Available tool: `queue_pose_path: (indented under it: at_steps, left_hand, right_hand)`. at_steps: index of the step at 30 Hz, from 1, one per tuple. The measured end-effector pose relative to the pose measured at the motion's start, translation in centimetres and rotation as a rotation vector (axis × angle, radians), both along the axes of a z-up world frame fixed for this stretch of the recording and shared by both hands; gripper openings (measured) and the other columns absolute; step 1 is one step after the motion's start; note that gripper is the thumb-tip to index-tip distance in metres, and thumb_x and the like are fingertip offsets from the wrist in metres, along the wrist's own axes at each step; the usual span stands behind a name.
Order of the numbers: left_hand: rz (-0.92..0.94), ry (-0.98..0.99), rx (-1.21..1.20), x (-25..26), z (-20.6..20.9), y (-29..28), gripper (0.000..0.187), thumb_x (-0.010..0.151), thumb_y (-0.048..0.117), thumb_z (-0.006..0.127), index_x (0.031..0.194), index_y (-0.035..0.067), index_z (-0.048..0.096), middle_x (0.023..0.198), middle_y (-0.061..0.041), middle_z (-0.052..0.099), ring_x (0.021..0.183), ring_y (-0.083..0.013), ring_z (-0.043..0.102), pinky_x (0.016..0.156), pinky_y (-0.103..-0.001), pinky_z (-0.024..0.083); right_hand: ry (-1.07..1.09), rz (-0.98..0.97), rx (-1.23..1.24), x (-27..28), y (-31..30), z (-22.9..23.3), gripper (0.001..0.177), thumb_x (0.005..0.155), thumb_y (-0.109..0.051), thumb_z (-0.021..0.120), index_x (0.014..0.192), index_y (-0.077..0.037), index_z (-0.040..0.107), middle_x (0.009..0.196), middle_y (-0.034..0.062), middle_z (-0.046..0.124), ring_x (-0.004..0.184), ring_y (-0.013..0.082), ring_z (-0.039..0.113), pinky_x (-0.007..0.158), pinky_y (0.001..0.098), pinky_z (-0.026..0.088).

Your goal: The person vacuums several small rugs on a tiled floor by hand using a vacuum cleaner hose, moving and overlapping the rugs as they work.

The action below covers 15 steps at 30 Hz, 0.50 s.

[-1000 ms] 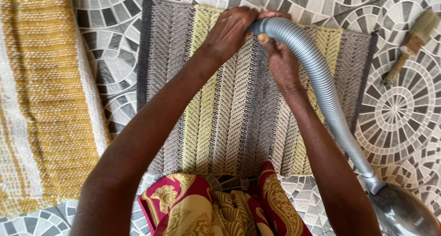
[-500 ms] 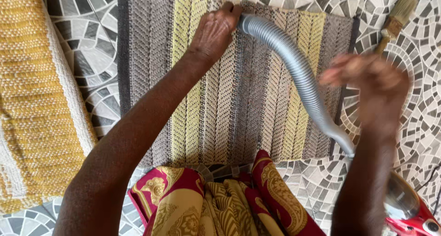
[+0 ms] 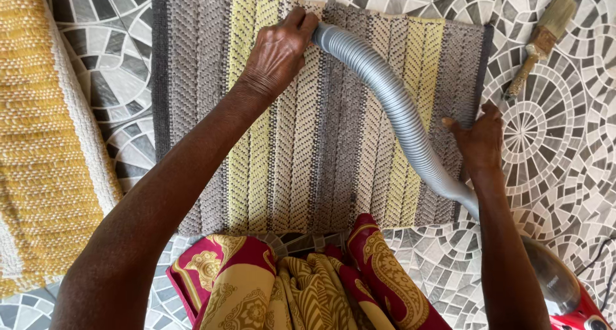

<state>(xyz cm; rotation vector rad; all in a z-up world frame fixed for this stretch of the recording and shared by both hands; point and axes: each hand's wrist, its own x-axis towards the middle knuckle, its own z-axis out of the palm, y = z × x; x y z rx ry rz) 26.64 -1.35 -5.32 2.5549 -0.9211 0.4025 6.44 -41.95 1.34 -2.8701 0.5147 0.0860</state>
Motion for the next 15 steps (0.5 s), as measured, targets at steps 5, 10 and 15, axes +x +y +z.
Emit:
queue_pose_path:
  at_steps: [5,10,15]
  left_hand:
    - [0.01,-0.146,0.029,1.2,0.3,0.4,0.035,0.086,-0.013,0.07,0.117,0.001,0.064,0.11,-0.017,0.069,0.076,-0.0178,0.075,0.058,-0.027,0.065]
    - [0.031,-0.154,0.016,1.1,1.0,-0.7,0.038,0.081,-0.007,0.073,0.116,0.004,0.063,0.106,-0.01,0.068,0.085,-0.0183,0.077,0.067,-0.03,0.066]
    - [0.027,-0.056,-0.075,-0.3,0.5,-1.8,0.041,0.082,-0.007,0.075,0.12,0.002,0.062,0.108,-0.014,0.068,0.078,-0.02,0.076,0.063,-0.032,0.065]
  right_hand:
    - [-0.099,0.034,0.198,0.5,-1.9,-1.1,0.068,0.095,-0.012,0.087,0.143,0.007,0.043,0.115,0.0297,0.07,0.1,0.0377,0.073,0.082,0.0428,0.059]
    - [-0.219,0.173,-0.015,2.7,-8.2,0.1,0.055,0.097,0.0,0.084,0.138,0.004,0.048,0.117,0.0253,0.072,0.106,0.0392,0.073,0.093,0.044,0.058]
    - [-0.447,0.226,0.159,0.9,-0.5,8.9,0.038,0.111,-0.011,0.067,0.142,0.005,0.052,0.119,0.0239,0.065,0.103,0.0328,0.065,0.091,0.0384,0.054]
